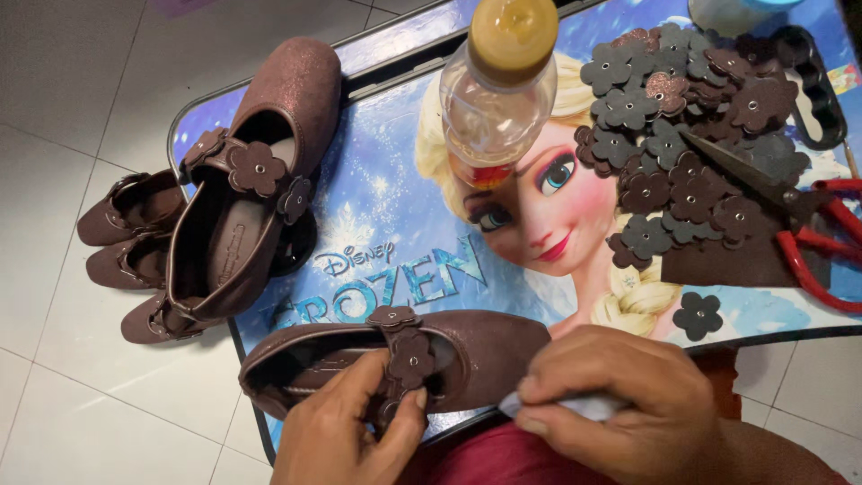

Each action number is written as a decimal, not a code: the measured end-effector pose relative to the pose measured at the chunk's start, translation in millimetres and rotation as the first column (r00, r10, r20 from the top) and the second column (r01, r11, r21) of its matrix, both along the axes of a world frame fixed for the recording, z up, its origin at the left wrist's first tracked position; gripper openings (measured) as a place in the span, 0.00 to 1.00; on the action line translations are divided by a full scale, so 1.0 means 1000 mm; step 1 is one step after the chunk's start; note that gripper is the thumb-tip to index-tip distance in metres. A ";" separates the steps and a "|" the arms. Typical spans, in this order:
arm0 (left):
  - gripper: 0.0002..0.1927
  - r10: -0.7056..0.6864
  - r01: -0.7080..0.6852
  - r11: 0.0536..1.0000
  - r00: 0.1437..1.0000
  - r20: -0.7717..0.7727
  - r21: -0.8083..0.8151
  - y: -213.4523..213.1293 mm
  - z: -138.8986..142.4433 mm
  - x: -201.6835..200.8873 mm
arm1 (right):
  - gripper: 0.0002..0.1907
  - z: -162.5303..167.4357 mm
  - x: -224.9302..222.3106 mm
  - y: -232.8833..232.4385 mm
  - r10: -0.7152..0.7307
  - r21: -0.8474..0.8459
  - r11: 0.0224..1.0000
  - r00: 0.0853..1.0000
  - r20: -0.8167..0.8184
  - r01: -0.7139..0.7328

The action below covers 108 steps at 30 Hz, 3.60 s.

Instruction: The person attaches flower-shaped decorations to the straps of brown children's shoes using a small white cloth. They handle multiple shoes one at a time, wiping the strap area and pressing the decorations into place.

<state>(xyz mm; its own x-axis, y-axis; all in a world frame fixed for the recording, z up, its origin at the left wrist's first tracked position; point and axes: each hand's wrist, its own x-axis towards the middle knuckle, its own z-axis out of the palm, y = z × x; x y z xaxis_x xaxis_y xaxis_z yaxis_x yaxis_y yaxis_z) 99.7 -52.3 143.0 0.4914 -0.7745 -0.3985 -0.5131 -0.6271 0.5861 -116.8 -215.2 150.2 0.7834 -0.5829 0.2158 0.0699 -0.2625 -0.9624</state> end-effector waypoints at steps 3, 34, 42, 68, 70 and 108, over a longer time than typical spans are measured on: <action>0.25 0.034 -0.055 0.992 0.983 -0.178 -0.115 -0.002 0.002 0.000 | 0.10 -0.014 0.024 0.000 0.050 0.001 0.999 0.996 -0.073 -0.050; 0.07 0.000 -0.187 0.895 0.908 -0.419 -0.405 0.013 -0.019 -0.007 | 0.07 -0.001 0.065 -0.013 0.309 -0.063 0.943 0.929 -0.204 -0.327; 0.09 0.099 -0.262 0.909 0.892 -0.442 -0.325 0.010 -0.018 -0.011 | 0.13 -0.003 0.059 -0.015 0.309 -0.340 0.882 0.945 -0.106 -0.326; 0.07 0.063 -0.241 0.900 0.897 -0.438 -0.363 0.000 -0.014 -0.010 | 0.14 -0.004 0.061 -0.032 0.334 -0.579 0.736 0.932 -0.139 -0.350; 0.06 0.084 -0.267 0.899 0.883 -0.461 -0.348 0.001 -0.015 -0.011 | 0.15 -0.006 0.057 -0.028 0.262 -0.504 0.816 0.959 -0.113 -0.282; 0.13 0.373 -0.741 0.663 0.456 -0.808 -0.112 0.026 -0.052 -0.038 | 0.11 -0.002 0.052 0.027 -0.065 -0.424 0.905 0.994 -0.087 0.022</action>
<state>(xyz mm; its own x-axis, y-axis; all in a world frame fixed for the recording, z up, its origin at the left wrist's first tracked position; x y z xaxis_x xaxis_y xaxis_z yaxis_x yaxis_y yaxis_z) 61.9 -26.1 91.4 0.6008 -0.5886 -0.5410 0.5200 -0.2262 0.8237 -64.9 -187.7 148.2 0.7889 -0.4877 0.3738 -0.0385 -0.6464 -0.7620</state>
